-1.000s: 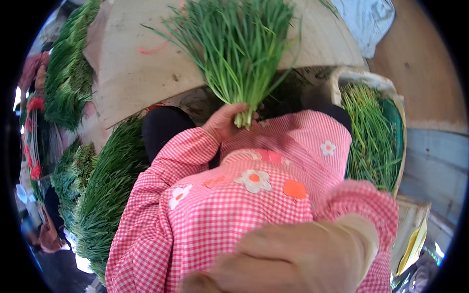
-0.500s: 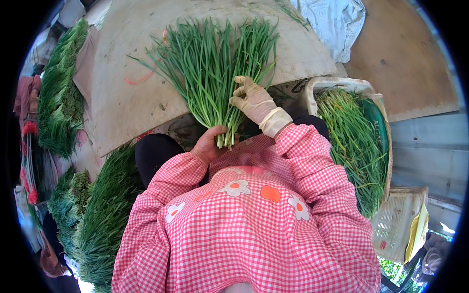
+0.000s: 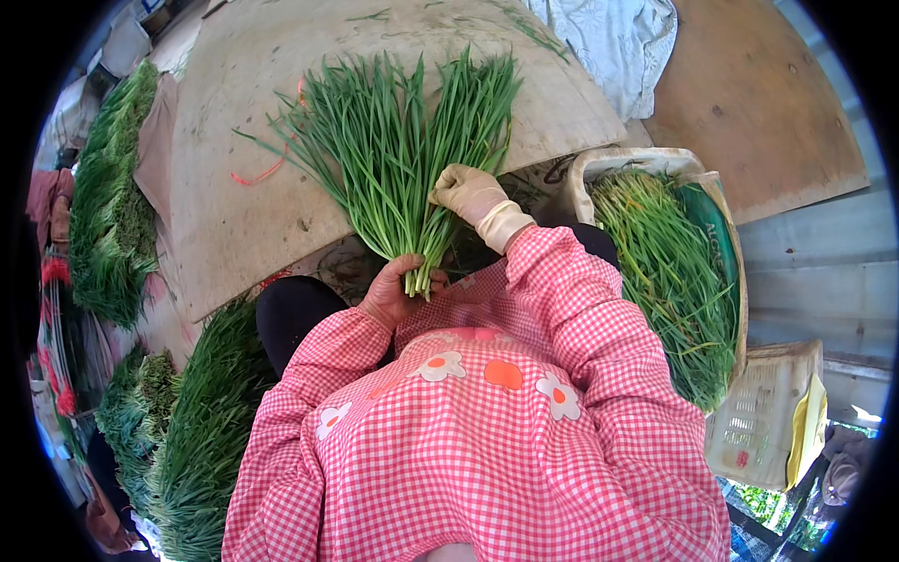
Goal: The person sorts green onions from a plastic basket by hand, aligns the stalks to remove debris, and organizes them into neat bundles on a wooden board.
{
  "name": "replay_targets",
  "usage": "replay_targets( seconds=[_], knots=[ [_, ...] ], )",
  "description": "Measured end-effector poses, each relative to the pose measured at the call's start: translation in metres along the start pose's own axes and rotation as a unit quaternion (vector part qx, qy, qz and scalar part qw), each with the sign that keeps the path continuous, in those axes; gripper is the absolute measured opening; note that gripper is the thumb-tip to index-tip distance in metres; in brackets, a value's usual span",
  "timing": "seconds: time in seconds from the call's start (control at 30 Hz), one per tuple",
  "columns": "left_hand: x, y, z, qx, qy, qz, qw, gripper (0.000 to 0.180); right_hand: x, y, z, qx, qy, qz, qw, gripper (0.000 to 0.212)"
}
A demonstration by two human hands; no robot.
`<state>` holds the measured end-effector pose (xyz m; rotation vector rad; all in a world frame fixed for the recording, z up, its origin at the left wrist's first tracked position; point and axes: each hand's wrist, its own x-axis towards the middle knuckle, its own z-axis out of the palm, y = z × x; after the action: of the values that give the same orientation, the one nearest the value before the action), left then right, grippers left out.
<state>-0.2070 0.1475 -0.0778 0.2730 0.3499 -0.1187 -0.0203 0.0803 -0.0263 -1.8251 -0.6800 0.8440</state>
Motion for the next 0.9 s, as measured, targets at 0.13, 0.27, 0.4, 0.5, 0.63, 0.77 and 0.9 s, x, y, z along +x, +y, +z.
replay_targets(
  seconds=[0.13,0.27,0.4,0.5,0.63,0.77,0.9],
  knots=[
    [-0.004,0.002,0.009,-0.012,0.007,0.021,1.0,0.042,-0.009,-0.023,-0.021,0.154,-0.017,0.039,0.987,0.014],
    [-0.004,0.003,0.012,-0.055,-0.023,0.024,0.998,0.043,-0.04,-0.067,-0.058,0.474,0.11,-0.027,0.873,0.016],
    [-0.006,0.004,0.019,-0.105,-0.062,0.008,0.993,0.049,-0.049,-0.025,-0.141,0.26,0.088,-0.091,0.957,0.012],
    [-0.007,0.004,0.02,-0.121,-0.076,0.017,0.99,0.05,-0.079,-0.019,-0.104,-0.383,0.109,-0.045,0.916,0.026],
    [-0.007,0.004,0.024,-0.12,-0.072,0.016,0.99,0.047,-0.098,-0.019,-0.032,-0.029,0.032,-0.083,0.996,0.015],
    [-0.005,0.004,0.013,-0.097,-0.05,0.017,0.994,0.043,-0.081,-0.031,0.004,-0.09,0.009,0.069,0.994,0.03],
    [-0.005,0.002,0.01,0.0,0.0,0.038,0.999,0.036,-0.069,-0.016,0.023,-0.137,0.01,0.032,0.99,0.025]
  ],
)
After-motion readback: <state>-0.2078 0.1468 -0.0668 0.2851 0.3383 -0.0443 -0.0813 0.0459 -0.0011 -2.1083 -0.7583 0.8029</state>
